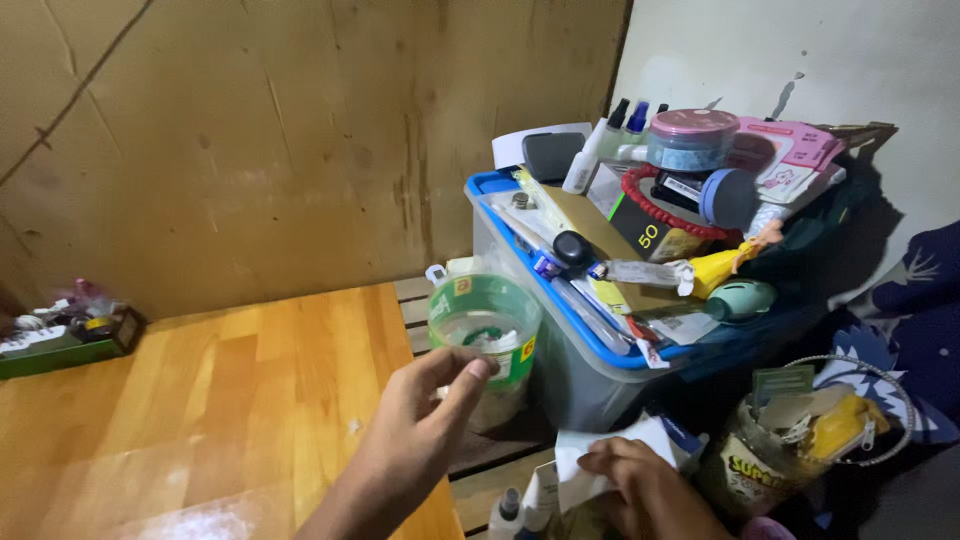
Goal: The person organizes small items on a wooden desk. They place a white adapter into a green box, then retrieve a pink sachet and a yellow cap from a plastic bin and put them in the box. They then wipe several bottles with a tissue and place them on the desk.
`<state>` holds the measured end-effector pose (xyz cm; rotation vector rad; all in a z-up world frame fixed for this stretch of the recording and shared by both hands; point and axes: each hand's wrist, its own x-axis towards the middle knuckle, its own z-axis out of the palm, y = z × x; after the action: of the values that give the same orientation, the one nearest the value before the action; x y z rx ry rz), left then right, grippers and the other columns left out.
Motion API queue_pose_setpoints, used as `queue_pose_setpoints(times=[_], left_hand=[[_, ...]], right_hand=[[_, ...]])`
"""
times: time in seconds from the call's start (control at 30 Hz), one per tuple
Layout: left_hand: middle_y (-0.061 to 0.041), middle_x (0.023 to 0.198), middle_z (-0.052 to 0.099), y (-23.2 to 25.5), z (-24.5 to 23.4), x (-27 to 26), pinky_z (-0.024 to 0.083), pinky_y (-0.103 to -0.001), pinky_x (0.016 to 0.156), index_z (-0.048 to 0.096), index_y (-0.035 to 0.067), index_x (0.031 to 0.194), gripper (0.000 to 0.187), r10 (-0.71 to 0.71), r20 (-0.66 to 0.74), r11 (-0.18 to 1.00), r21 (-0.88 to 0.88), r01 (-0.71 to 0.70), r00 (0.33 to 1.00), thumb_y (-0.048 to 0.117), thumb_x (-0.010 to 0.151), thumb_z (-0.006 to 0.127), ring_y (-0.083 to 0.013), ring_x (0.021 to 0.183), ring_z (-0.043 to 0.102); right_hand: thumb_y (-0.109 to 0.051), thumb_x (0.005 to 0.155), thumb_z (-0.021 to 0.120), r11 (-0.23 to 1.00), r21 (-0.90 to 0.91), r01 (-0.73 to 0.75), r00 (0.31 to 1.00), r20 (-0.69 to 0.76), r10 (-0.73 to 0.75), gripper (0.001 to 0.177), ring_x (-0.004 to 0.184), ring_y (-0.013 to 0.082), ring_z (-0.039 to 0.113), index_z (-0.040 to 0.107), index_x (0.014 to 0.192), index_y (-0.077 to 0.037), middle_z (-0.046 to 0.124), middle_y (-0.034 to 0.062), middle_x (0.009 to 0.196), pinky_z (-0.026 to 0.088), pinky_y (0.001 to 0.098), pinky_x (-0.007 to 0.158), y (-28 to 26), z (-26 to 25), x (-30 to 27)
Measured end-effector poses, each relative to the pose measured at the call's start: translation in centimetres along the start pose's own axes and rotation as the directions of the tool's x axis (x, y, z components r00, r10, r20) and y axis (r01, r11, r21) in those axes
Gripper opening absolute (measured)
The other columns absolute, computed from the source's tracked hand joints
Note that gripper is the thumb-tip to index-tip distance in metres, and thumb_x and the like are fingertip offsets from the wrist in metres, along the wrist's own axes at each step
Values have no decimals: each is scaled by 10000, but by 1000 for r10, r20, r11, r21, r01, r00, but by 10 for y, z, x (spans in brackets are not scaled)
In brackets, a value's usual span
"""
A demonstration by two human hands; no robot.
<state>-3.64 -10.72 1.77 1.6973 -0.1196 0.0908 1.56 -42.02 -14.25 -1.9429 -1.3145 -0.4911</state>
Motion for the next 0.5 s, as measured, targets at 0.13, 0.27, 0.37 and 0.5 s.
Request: queue_pose_setpoints(times=[0.13,0.27,0.37,0.5], left_hand=[[-108,982,797,-10,-9,-11,593,-325,838,724,-6,1120,382,-30,38,1000,-8,30,999,310,957,584,-151,943,739],[-103,1072,794,-28,-9,-11,603,-328,921,690,20,1200,384,-145,137,981,-106,160,980,289,941,601,-162,1027,762],[-155,1102,770,-43,0,-12,615,-359,940,686,-39,1157,389,-85,198,991,-89,104,977,268,918,669,-231,1060,751],[-124,1213,712,-49,14,-15,546,-361,1036,598,-8,1278,586,-78,322,993,-61,103,943,315,825,785,-230,1225,695]], right_hand=[[59,763,723,960,-98,-262,949,157,274,553,1098,230,723,605,1292,-52,727,124,1152,572,342,944,-4,-4,-2],[66,707,677,678,-317,-663,667,159,728,506,1064,216,730,767,1172,-112,750,96,1102,568,350,952,-22,-13,26],[-68,787,765,421,-371,-827,420,88,903,384,993,172,778,795,1159,-158,788,61,1080,612,311,931,-39,-33,56],[-138,773,852,359,-315,-879,340,117,933,279,909,146,772,841,1052,-129,813,47,962,632,303,874,-62,-87,103]])
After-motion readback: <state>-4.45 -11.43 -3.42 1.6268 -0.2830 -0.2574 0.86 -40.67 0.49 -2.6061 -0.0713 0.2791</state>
